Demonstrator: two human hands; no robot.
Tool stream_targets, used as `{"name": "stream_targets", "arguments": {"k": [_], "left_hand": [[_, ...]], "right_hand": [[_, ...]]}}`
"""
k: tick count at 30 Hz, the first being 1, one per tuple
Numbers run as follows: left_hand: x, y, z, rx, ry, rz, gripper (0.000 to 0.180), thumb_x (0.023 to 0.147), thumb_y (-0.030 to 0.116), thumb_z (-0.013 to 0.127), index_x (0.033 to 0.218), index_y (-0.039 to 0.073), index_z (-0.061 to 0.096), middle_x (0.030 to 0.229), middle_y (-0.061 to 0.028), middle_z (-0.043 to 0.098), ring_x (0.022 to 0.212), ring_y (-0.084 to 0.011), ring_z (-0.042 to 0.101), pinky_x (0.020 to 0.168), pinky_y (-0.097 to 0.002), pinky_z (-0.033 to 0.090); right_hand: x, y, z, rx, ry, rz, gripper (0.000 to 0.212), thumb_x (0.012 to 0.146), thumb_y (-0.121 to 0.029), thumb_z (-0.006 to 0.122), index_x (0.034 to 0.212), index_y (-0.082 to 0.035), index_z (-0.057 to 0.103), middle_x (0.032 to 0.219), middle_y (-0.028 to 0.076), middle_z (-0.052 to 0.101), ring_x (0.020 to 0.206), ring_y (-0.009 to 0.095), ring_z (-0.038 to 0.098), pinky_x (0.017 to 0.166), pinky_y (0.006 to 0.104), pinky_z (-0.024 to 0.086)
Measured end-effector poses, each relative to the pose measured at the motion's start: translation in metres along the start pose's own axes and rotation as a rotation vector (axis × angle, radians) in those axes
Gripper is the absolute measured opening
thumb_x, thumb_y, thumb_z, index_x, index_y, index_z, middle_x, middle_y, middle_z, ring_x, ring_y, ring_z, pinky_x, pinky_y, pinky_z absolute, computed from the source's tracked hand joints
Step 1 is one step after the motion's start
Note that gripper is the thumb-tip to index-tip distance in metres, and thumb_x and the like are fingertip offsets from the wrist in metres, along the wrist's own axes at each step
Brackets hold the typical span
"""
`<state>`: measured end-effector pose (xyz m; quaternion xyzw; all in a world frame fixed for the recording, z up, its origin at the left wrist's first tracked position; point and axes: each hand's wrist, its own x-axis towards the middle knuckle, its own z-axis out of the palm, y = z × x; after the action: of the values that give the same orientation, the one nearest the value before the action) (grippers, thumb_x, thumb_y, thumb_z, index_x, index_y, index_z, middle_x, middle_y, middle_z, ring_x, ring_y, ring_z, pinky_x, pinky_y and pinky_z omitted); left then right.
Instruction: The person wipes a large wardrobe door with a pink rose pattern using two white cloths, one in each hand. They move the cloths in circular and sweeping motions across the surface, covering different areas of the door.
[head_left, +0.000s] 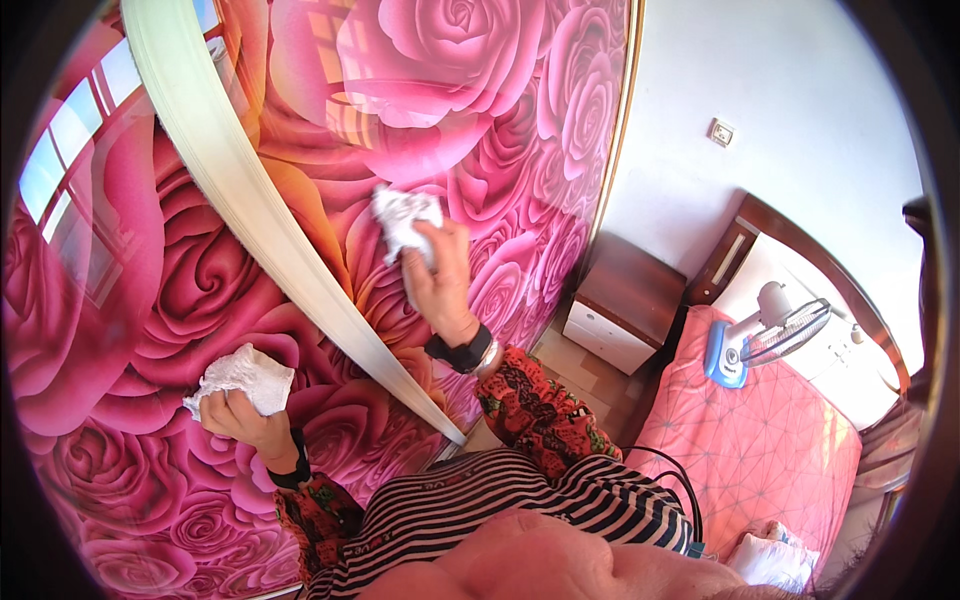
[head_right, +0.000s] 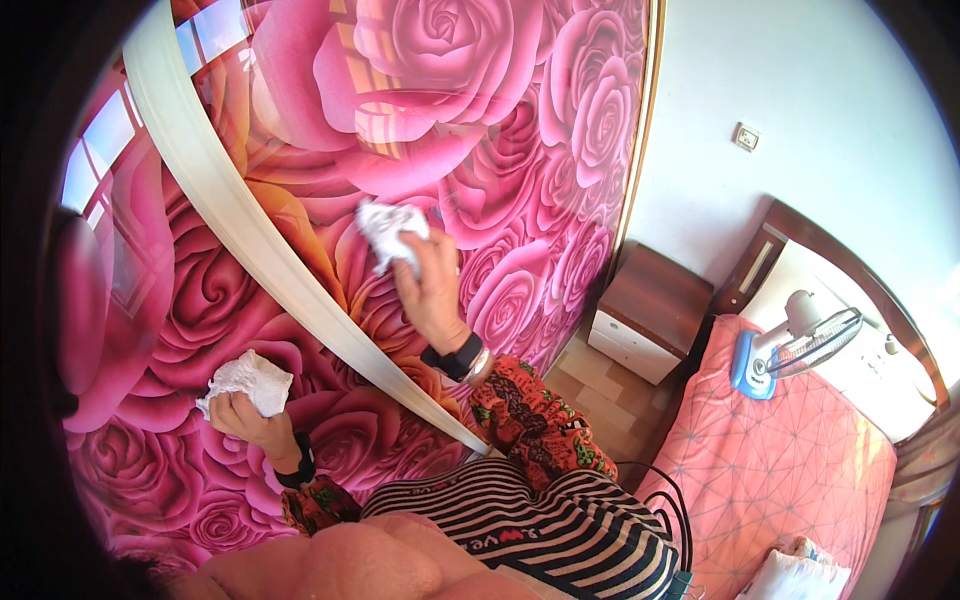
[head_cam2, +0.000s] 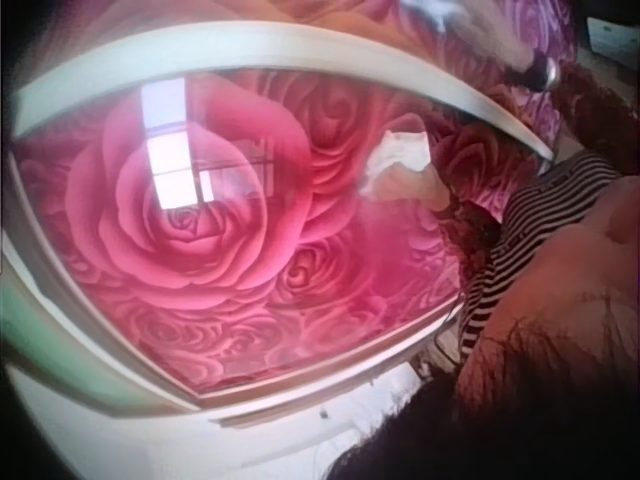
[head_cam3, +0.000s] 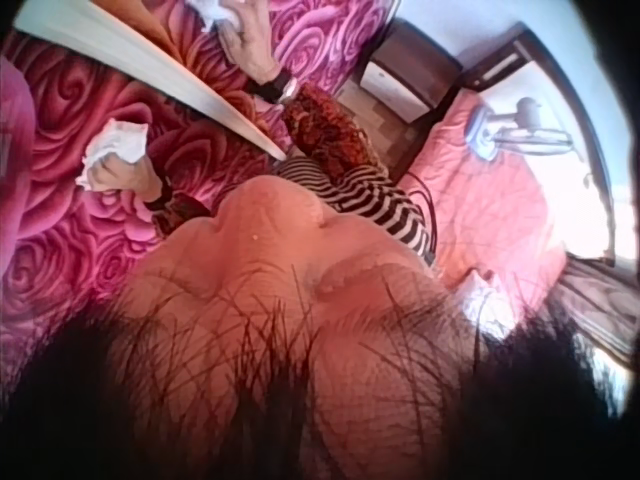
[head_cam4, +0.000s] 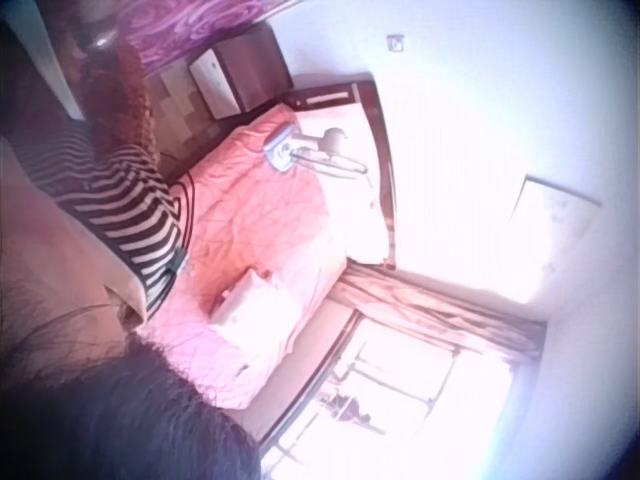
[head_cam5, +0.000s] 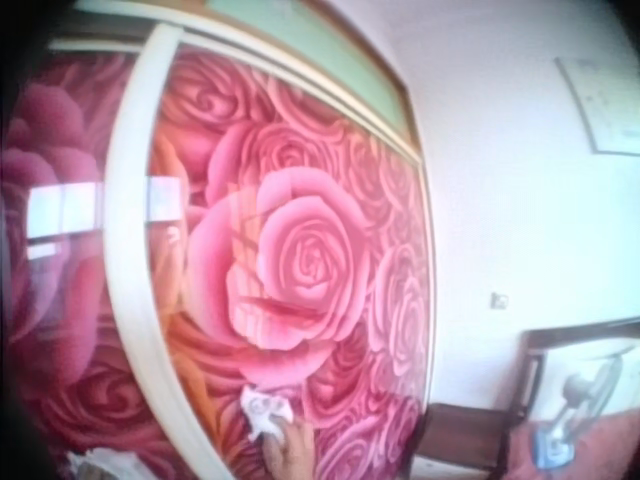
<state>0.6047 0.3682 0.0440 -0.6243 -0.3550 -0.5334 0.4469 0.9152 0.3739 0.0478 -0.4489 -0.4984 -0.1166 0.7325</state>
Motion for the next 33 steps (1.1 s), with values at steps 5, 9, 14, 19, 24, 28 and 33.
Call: {"name": "stream_targets", "arguments": {"k": [5, 9, 14, 19, 24, 28, 33], "left_hand": [[0.000, -0.001, 0.000, 0.027, 0.001, 0.012, 0.034, 0.084, 0.025, 0.077, 0.094, 0.001, 0.055, 0.111, -0.0161, 0.053, 0.110, -0.0397, 0.048, 0.094, -0.0559, 0.042], [0.003, 0.003, -0.001, 0.036, -0.011, 0.002, 0.033, 0.084, 0.024, 0.077, 0.096, 0.002, 0.056, 0.111, -0.0153, 0.054, 0.109, -0.0390, 0.048, 0.094, -0.0545, 0.042], [0.004, 0.004, -0.001, 0.001, 0.005, -0.001, 0.035, 0.082, 0.021, 0.079, 0.102, 0.001, 0.058, 0.111, -0.0160, 0.055, 0.108, -0.0382, 0.050, 0.095, -0.0531, 0.042], [-0.002, 0.002, -0.001, -0.003, -0.008, -0.006, 0.036, 0.083, 0.022, 0.078, 0.103, 0.001, 0.057, 0.110, -0.0159, 0.055, 0.108, -0.0388, 0.050, 0.095, -0.0544, 0.041], [-0.005, 0.001, 0.000, -0.027, -0.004, 0.000, 0.035, 0.086, 0.025, 0.075, 0.102, 0.002, 0.055, 0.111, -0.0160, 0.054, 0.109, -0.0395, 0.049, 0.094, -0.0557, 0.041], [-0.004, 0.003, 0.000, -0.070, -0.010, -0.010, 0.033, 0.088, 0.028, 0.072, 0.097, 0.003, 0.054, 0.110, -0.0166, 0.053, 0.109, -0.0398, 0.048, 0.093, -0.0557, 0.041], [0.001, 0.010, -0.001, -0.181, -0.030, -0.047, 0.033, 0.086, 0.028, 0.072, 0.097, 0.002, 0.056, 0.105, -0.0159, 0.054, 0.107, -0.0397, 0.048, 0.092, -0.0550, 0.041]], "right_hand": [[0.009, -0.008, -0.007, -0.024, -0.194, -0.250, 0.043, 0.078, 0.002, 0.071, 0.119, -0.008, 0.062, 0.117, 0.018, 0.053, 0.105, 0.037, 0.056, 0.087, 0.0410, 0.049], [0.007, 0.044, -0.025, -0.085, -0.085, -0.119, 0.040, 0.081, -0.001, 0.069, 0.120, -0.007, 0.061, 0.117, 0.018, 0.053, 0.107, 0.035, 0.056, 0.088, 0.0413, 0.049], [-0.036, 0.147, -0.048, -0.051, 0.156, 0.304, 0.039, 0.087, -0.005, 0.069, 0.124, -0.004, 0.058, 0.117, 0.017, 0.054, 0.113, 0.032, 0.055, 0.100, 0.0382, 0.042], [-0.089, 0.204, -0.066, 0.187, 0.293, 0.911, 0.040, 0.091, -0.008, 0.065, 0.128, 0.001, 0.055, 0.120, 0.013, 0.060, 0.108, 0.021, 0.058, 0.094, 0.0337, 0.047], [-0.061, 0.167, -0.053, 0.025, 0.264, 0.719, 0.042, 0.092, -0.010, 0.065, 0.130, 0.001, 0.053, 0.112, 0.012, 0.062, 0.095, 0.017, 0.059, 0.084, 0.0315, 0.050], [-0.004, 0.096, -0.026, 0.006, 0.244, 0.389, 0.037, 0.088, -0.008, 0.067, 0.123, -0.001, 0.058, 0.117, 0.016, 0.055, 0.112, 0.029, 0.054, 0.099, 0.0377, 0.042], [0.032, -0.010, 0.007, -0.073, 0.059, -0.047, 0.040, 0.082, -0.002, 0.070, 0.121, -0.004, 0.060, 0.111, 0.018, 0.054, 0.105, 0.033, 0.055, 0.089, 0.0396, 0.047]]}}
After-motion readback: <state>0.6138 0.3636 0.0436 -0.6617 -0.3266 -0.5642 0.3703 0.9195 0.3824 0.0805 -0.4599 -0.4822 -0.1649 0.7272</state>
